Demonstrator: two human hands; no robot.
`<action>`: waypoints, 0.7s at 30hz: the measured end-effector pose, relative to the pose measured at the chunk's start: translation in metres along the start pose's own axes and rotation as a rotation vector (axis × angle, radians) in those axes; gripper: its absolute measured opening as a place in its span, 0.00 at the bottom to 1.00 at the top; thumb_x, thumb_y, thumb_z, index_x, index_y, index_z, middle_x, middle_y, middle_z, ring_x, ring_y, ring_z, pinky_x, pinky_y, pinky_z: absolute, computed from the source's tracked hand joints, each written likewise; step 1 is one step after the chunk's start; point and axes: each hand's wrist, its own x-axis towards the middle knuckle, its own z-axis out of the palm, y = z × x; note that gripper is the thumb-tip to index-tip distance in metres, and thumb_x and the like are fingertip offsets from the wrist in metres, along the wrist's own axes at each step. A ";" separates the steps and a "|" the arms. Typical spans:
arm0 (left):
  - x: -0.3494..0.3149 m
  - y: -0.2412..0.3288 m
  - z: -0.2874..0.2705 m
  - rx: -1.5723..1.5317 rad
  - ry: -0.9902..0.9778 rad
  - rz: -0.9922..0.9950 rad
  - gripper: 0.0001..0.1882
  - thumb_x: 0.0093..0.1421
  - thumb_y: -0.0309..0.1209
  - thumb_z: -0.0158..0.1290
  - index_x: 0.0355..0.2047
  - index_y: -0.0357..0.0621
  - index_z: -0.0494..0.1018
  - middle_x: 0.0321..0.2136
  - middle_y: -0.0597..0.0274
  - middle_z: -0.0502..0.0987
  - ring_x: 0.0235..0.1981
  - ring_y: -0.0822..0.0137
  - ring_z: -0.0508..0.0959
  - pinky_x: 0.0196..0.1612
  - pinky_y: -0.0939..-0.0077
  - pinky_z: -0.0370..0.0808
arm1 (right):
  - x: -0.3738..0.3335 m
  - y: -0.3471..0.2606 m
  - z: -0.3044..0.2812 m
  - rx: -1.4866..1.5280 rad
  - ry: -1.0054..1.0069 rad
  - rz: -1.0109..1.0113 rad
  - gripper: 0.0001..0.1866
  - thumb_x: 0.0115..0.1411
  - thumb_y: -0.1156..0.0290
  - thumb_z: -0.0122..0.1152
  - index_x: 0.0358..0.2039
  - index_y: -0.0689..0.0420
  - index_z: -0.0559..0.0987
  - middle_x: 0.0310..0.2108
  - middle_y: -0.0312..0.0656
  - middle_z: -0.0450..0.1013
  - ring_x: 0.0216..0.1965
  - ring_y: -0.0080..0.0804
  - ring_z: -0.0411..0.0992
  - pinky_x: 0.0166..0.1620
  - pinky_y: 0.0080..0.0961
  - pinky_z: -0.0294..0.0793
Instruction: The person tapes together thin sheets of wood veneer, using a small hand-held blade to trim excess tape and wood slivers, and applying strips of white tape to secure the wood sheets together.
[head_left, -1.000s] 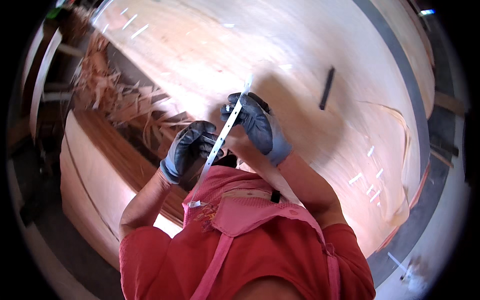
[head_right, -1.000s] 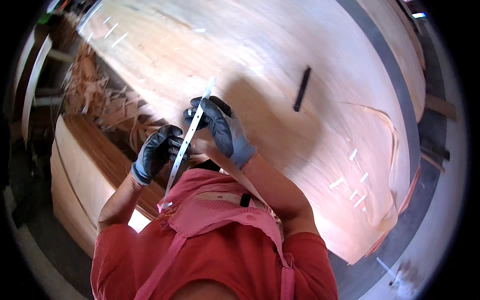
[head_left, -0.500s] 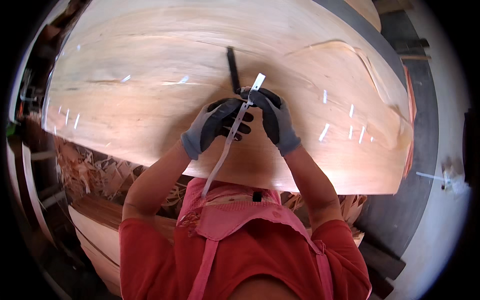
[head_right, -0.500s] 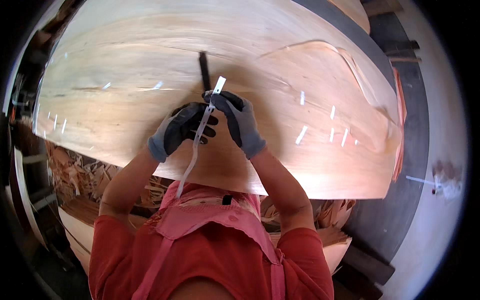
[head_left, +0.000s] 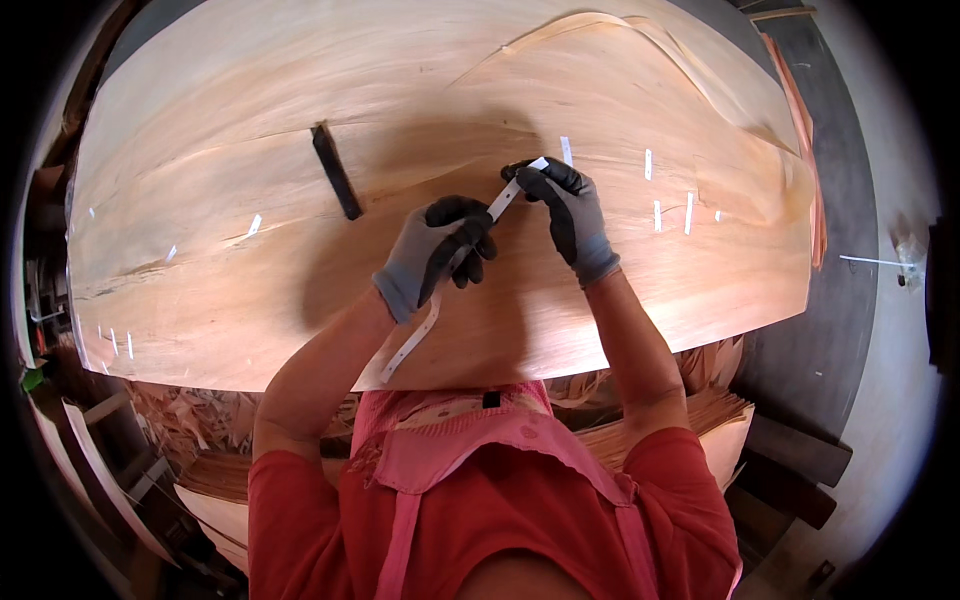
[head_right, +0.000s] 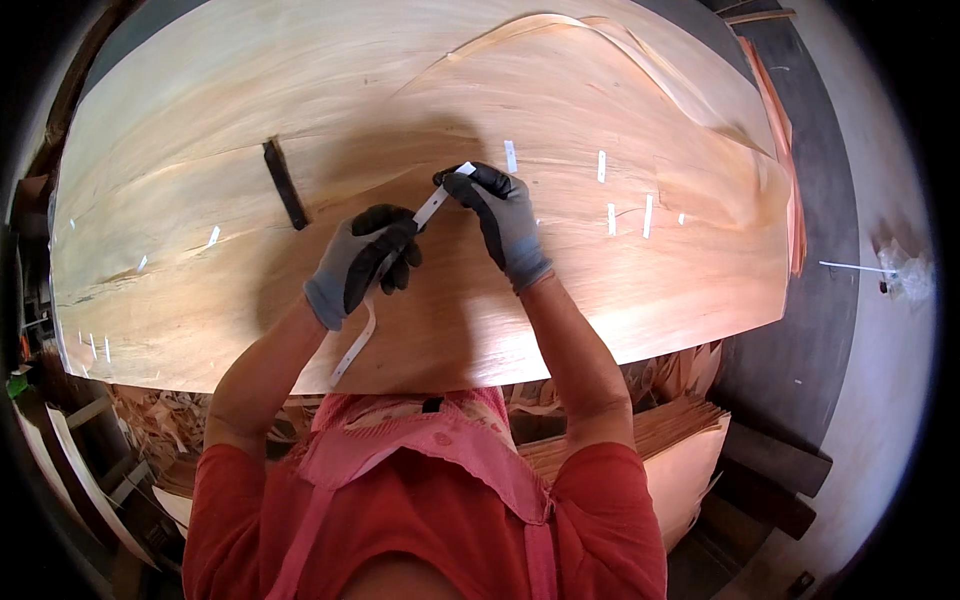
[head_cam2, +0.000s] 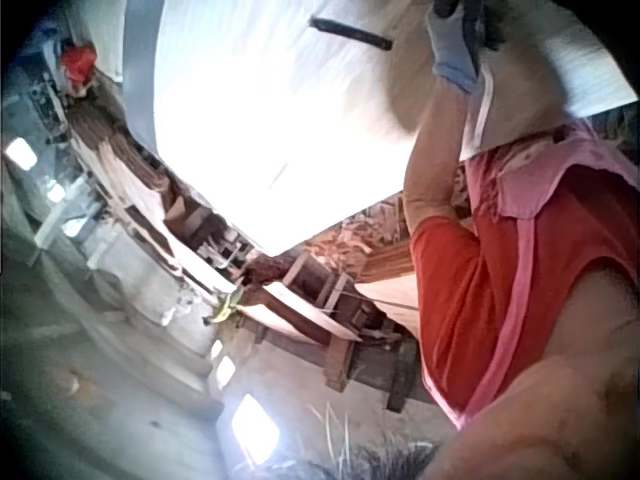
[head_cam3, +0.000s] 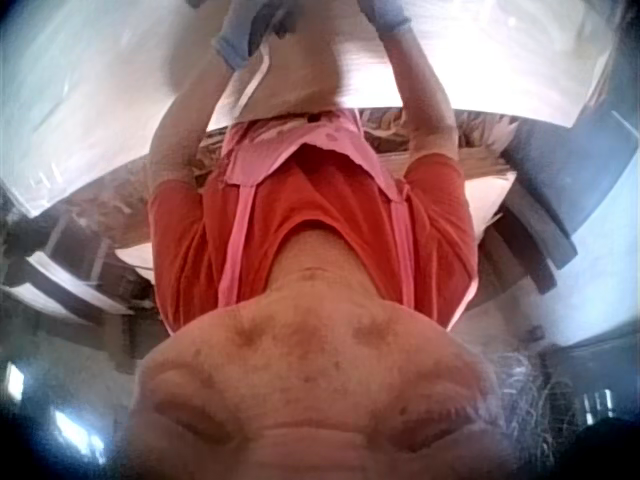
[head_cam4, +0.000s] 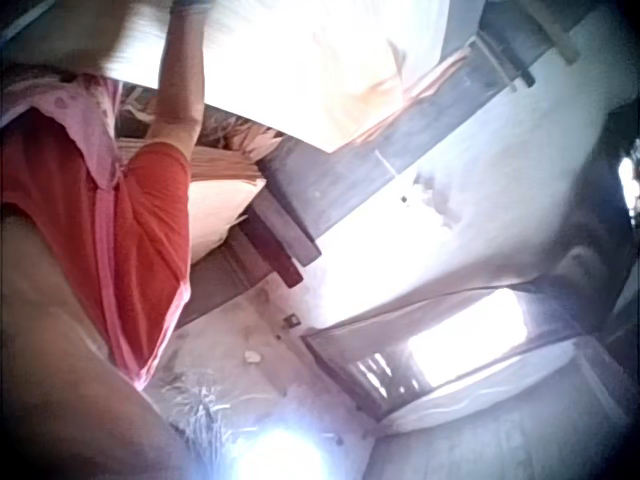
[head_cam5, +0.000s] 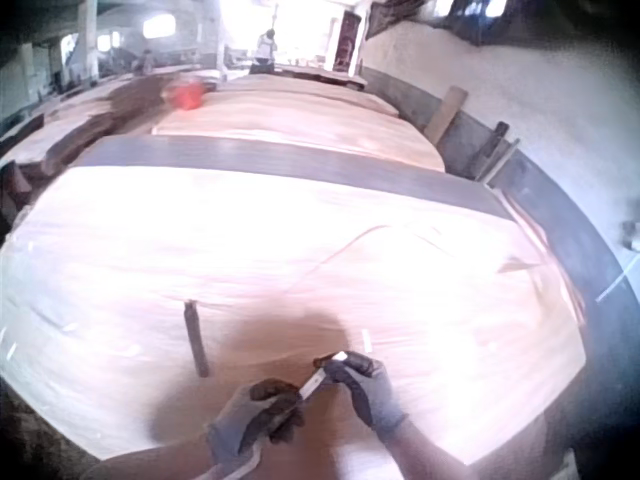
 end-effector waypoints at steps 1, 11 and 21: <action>0.005 0.001 0.004 0.008 -0.023 -0.010 0.14 0.66 0.36 0.53 0.46 0.40 0.72 0.25 0.57 0.79 0.16 0.69 0.77 0.16 0.79 0.70 | 0.002 -0.001 -0.009 -0.059 -0.005 0.002 0.10 0.63 0.71 0.59 0.42 0.60 0.83 0.36 0.32 0.79 0.37 0.17 0.71 0.41 0.16 0.69; 0.070 0.000 0.023 0.087 0.015 -0.151 0.15 0.64 0.36 0.53 0.45 0.37 0.73 0.28 0.52 0.81 0.20 0.65 0.80 0.17 0.76 0.72 | 0.064 -0.002 -0.064 -0.491 -0.029 -0.169 0.04 0.55 0.74 0.65 0.32 0.57 0.83 0.30 0.36 0.79 0.32 0.26 0.74 0.37 0.23 0.73; 0.096 -0.003 0.030 0.040 0.230 -0.182 0.12 0.64 0.34 0.53 0.39 0.36 0.73 0.26 0.51 0.80 0.20 0.62 0.81 0.16 0.73 0.72 | 0.103 0.007 -0.083 -1.422 0.147 -0.462 0.21 0.56 0.67 0.59 0.52 0.47 0.76 0.52 0.36 0.73 0.56 0.40 0.66 0.57 0.40 0.63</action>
